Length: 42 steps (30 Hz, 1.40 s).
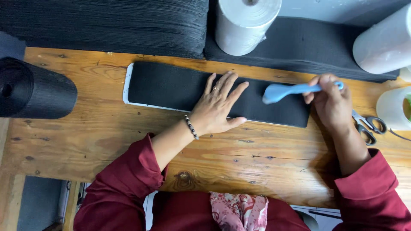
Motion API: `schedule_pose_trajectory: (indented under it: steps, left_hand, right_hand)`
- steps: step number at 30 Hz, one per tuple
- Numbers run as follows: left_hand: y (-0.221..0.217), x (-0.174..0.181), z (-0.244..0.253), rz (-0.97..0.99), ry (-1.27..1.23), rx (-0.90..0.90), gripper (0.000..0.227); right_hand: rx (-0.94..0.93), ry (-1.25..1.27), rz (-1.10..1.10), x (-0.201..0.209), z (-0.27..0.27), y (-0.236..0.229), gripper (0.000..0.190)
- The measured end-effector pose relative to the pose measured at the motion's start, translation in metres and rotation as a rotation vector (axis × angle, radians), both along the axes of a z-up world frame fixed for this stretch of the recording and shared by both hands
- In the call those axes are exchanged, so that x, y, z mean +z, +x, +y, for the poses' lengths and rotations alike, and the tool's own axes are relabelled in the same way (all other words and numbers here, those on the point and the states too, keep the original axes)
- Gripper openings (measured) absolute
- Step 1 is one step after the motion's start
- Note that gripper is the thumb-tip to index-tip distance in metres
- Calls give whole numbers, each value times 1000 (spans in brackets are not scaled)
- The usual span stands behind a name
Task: Applying glue to a rectangular piece of black material using a blue spatula.
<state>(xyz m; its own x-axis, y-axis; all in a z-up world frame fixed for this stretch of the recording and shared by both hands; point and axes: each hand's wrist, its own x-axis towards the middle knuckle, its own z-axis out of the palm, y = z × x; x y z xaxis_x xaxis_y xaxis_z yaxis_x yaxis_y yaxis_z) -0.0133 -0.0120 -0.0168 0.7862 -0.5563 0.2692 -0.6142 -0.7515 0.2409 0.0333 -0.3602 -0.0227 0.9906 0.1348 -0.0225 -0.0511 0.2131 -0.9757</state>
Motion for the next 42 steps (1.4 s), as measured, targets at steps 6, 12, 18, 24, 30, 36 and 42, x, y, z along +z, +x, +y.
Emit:
schedule_pose_trajectory:
  steps: [6, 12, 18, 24, 30, 36, 42]
  left_hand:
    - [2, 1, 0, 30, -13, -49, 91]
    - [-1, 32, 31, -6, 4, -31, 82]
    - [5, 21, 57, 45, 16, -72, 76]
    - [12, 16, 52, 63, 16, -128, 75]
    - [18, 14, 34, 40, -17, -147, 71]
    - [12, 19, 34, 127, -82, -148, 76]
    - [12, 44, 91, 128, -250, 141, 53]
  right_hand:
    - [164, -123, -11, 16, 17, -19, 34]
    - [90, -80, -9, 8, 14, -5, 33]
    - [168, -127, -2, 7, -5, -3, 32]
    - [41, -67, -64, 15, 1, 3, 30]
    - [153, -97, 2, 18, 10, -9, 30]
    - [-67, 17, -6, -10, 11, 4, 31]
    - [-47, 40, 8, -11, 6, 7, 30]
